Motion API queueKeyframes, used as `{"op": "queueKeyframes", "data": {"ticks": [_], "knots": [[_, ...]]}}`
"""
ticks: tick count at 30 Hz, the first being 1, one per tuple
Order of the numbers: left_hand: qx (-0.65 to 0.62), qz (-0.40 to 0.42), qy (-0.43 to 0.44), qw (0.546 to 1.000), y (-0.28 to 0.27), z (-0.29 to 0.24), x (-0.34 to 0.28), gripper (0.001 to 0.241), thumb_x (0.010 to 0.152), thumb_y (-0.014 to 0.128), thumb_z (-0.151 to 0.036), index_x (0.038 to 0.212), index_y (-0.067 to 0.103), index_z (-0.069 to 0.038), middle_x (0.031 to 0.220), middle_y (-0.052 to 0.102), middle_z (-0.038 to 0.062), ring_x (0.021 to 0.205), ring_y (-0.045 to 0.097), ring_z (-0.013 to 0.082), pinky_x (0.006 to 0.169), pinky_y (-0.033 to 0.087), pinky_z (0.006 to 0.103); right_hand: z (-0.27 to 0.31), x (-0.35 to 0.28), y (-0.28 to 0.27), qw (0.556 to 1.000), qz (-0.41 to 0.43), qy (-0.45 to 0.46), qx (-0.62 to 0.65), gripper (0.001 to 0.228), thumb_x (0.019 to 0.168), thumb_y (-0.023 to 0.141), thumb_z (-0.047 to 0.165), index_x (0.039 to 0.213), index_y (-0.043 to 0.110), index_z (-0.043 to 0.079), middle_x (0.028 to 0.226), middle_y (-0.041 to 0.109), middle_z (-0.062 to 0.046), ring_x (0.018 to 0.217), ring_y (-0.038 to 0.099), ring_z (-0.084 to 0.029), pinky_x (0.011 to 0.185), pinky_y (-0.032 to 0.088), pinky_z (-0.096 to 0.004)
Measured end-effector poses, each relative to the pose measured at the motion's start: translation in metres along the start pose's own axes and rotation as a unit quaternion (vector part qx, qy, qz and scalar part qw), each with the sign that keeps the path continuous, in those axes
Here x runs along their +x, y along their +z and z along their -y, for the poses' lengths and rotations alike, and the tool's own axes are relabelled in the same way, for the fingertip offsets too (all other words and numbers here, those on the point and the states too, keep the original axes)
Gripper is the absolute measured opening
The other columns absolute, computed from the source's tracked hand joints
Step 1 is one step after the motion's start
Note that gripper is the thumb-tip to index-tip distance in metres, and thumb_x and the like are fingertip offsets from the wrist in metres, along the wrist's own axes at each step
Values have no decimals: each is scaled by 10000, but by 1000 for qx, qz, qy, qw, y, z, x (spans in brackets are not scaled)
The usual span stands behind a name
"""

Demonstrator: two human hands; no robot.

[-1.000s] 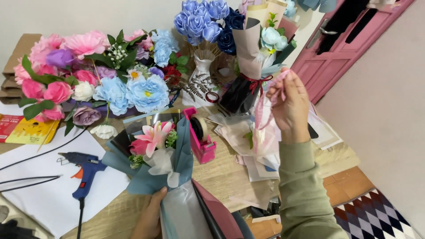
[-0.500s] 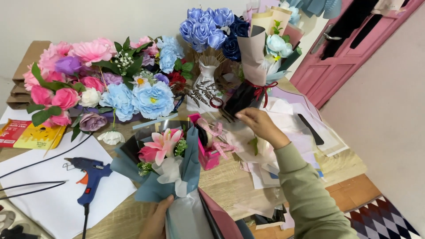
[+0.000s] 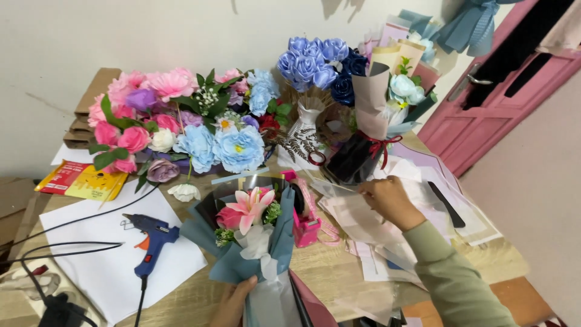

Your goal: The person wraps and ties ribbons around several artificial flower bouquets on a table. They use a tape dispenser to secure the ribbons and adjust the wrapping paper on each bouquet, handling them one by one.

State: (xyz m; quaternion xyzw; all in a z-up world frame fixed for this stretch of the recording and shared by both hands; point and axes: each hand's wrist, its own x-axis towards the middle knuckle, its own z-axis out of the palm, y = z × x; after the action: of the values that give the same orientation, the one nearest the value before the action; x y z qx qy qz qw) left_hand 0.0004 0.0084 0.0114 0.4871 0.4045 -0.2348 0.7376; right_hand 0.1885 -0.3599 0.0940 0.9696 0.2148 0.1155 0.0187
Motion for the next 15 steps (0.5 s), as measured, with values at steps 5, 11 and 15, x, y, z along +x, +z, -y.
{"op": "queueKeyframes", "data": {"ticks": [5,11,15], "knots": [[38,-32,39,998,-1,9,23,836,690,795,-452,1471,639,-199,1450,669,65,1351,590,250,1129,394,348,7,-11,-78,959,-125,-16,-253,334,782,681,6,849,800,310,626,682,98,652,671,-181,1153,419,-574],[23,-45,57,997,6,40,102,546,676,910,-476,882,646,-45,858,545,80,862,598,227,786,363,316,46,5,-163,896,-248,-38,-366,230,920,772,117,974,803,339,637,523,103,732,571,-162,1280,296,-614],[-72,-40,71,994,20,36,76,520,668,905,-289,1111,824,-29,987,743,75,952,682,222,835,451,342,109,62,-187,874,-304,-133,-354,220,931,826,61,871,738,253,664,475,55,797,556,-190,1341,136,-584]]}}
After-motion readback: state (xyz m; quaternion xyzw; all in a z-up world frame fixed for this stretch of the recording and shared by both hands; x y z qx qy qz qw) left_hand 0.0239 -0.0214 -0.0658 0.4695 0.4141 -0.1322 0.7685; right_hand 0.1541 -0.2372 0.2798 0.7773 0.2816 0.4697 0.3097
